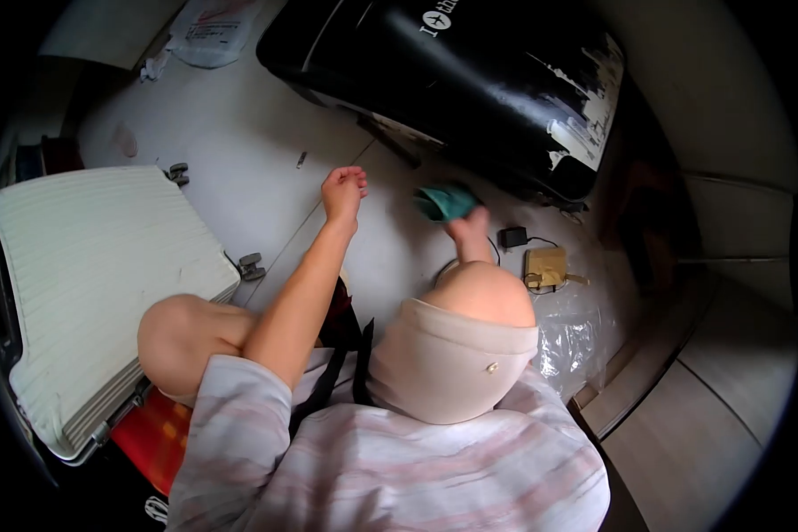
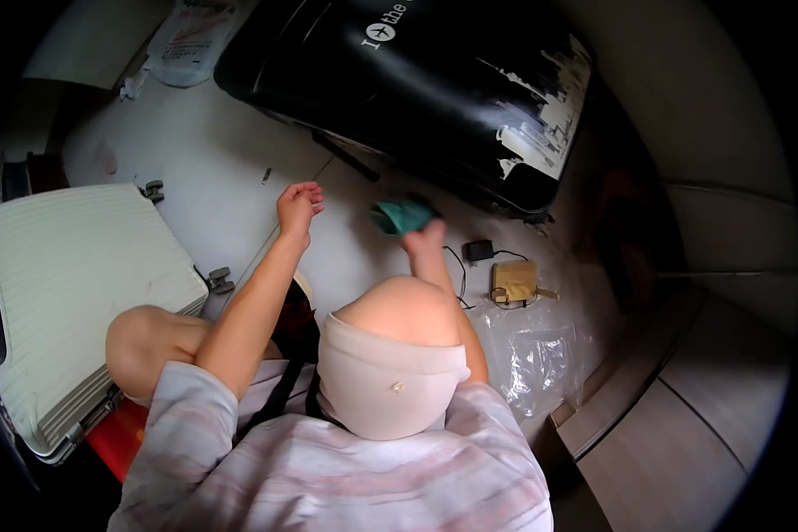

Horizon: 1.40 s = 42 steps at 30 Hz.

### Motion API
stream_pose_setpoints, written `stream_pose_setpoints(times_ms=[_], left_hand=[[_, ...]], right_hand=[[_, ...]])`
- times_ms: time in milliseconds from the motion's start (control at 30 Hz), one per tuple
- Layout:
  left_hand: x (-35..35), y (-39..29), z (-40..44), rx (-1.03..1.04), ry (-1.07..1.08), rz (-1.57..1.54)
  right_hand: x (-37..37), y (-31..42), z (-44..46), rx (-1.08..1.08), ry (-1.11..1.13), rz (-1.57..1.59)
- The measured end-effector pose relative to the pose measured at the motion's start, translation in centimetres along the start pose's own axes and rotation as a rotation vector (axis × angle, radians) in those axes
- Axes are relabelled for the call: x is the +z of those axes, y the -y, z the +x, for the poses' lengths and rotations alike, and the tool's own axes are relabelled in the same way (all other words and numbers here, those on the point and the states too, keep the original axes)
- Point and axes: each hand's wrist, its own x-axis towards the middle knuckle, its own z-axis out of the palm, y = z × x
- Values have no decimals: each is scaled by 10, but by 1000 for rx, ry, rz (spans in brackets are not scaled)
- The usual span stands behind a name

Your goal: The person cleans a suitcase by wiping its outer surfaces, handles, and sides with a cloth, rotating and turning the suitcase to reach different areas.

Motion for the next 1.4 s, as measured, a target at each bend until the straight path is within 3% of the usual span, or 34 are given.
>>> stream_pose_setpoints(times_ms=[67, 133, 300, 333, 400, 467, 500, 567, 600, 667, 733, 800, 867, 933, 967, 1067, 1133, 1200, 1333, 1400], left_hand=[[-6, -4, 3, -32, -23, -50], [-17, -8, 6, -43, -39, -52], [-22, -20, 11, -88, -103, -189], [-20, -23, 12, -93, -103, -244], [-14, -25, 15, -100, -90, -257], [-13, -16, 10, -128, -86, -259], [-12, -13, 9, -121, -71, -239], [-10, -13, 11, -112, -52, -221], [-10, -13, 10, -127, -70, -223], [-10, -11, 11, -150, -81, -229], [-7, -12, 16, -147, -95, -260], [-7, 0, 10, -150, -61, -242], [-1, 6, 18, -191, -49, -230], [0, 9, 15, -208, -55, -239], [-2, 10, 14, -231, -61, -245], [-14, 7, 16, -205, -145, -311], [-21, 7, 19, -224, -228, -327], [-30, 9, 25, -237, -303, -349], [-44, 12, 31, -299, -272, -461], [-44, 7, 29, -301, -245, -449]], right_hand=[[23, -30, 39, 203, 86, 142], [84, -35, 10, 44, -21, 112], [24, 38, 4, -198, -102, 72], [-4, 57, 5, -198, 166, -74], [21, 47, -45, -233, 138, -73], [24, 36, -63, -132, 43, -377], [30, 27, -44, -41, -44, -164], [72, 4, -26, 14, -6, -33], [78, 10, 0, 59, -222, 12], [110, -7, -47, 75, 5, 33], [98, 5, -67, 55, -30, -10], [77, 15, -94, 169, 464, -123], [86, 2, -111, 130, 312, -329], [96, -19, -83, 97, 205, -318], [95, -24, -59, 282, 327, -167], [139, -84, -82, 134, 339, -384], [140, -113, -72, 359, 462, -234], [147, -131, -73, 372, 383, -196], [145, -71, -79, 385, 297, 151], [132, -53, -88, 251, 292, -7]])
